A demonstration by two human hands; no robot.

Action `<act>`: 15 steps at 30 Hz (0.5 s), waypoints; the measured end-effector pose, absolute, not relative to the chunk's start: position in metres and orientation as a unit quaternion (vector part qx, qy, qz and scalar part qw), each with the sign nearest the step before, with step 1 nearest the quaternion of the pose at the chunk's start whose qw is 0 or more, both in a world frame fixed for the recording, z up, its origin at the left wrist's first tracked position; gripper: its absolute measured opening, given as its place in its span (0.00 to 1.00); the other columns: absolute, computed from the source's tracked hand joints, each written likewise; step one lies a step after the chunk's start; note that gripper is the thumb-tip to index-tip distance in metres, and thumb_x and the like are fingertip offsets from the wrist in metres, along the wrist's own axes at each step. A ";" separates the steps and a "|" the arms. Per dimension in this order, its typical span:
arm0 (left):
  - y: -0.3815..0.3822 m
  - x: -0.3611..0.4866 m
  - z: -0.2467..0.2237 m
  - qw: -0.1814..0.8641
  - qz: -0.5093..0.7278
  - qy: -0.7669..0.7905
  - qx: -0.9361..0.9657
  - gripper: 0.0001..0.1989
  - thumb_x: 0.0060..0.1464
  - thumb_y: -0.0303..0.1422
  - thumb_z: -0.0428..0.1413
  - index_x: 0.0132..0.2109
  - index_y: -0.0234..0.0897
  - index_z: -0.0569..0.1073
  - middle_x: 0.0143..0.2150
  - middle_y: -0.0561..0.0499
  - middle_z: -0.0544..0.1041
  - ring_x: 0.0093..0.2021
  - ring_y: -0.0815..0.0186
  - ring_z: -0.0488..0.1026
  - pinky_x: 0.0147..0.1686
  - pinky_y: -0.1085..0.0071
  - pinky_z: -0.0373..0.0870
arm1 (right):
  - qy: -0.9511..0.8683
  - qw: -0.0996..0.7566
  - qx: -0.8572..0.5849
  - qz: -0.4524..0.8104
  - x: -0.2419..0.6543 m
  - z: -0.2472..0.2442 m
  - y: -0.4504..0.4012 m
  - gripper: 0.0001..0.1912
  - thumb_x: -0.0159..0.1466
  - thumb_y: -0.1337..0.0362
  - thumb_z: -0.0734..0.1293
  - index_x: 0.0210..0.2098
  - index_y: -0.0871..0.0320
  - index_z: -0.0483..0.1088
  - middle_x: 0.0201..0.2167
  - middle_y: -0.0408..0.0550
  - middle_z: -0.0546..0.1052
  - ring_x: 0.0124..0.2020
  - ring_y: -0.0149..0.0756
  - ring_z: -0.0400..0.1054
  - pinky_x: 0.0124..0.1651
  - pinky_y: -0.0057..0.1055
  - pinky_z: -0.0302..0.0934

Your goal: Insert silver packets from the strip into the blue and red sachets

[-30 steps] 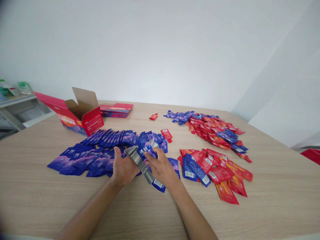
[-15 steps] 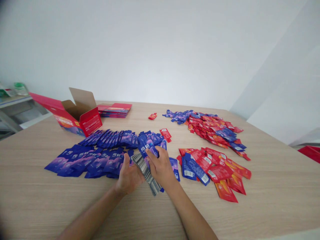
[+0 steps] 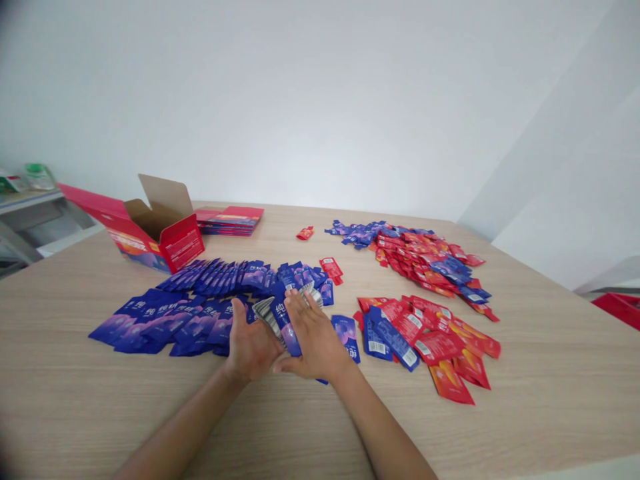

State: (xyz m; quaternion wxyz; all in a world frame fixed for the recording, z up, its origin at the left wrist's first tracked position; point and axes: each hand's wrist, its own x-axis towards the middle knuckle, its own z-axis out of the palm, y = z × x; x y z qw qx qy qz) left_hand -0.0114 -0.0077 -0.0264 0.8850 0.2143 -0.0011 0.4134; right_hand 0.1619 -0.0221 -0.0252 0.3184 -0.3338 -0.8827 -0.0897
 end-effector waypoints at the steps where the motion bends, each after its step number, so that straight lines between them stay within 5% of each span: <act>1: -0.004 -0.015 -0.025 0.884 0.422 -0.005 0.202 0.48 0.57 0.67 0.38 0.63 0.31 0.71 0.61 0.37 0.74 0.69 0.49 0.61 0.68 0.54 0.51 | -0.886 0.316 -0.329 -0.089 0.159 -0.027 -0.023 0.56 0.64 0.37 0.63 0.73 0.67 0.35 0.71 0.69 0.52 0.74 0.55 0.42 0.71 0.60 0.46; 4: 0.001 -0.022 -0.018 0.881 0.437 -0.012 0.181 0.48 0.58 0.66 0.36 0.60 0.29 0.73 0.61 0.37 0.75 0.69 0.50 0.60 0.68 0.54 0.50 | -0.891 0.304 -0.324 -0.095 0.152 -0.030 -0.027 0.54 0.65 0.43 0.65 0.74 0.67 0.34 0.72 0.68 0.50 0.74 0.54 0.40 0.71 0.59 0.48; 15: -0.019 0.001 -0.027 0.910 0.357 0.021 0.210 0.42 0.61 0.62 0.38 0.63 0.34 0.70 0.60 0.39 0.75 0.67 0.48 0.64 0.63 0.54 0.59 | -0.894 0.300 -0.321 -0.088 0.167 -0.028 -0.020 0.39 0.74 0.46 0.43 0.74 0.66 0.31 0.72 0.65 0.48 0.74 0.53 0.41 0.71 0.65 0.44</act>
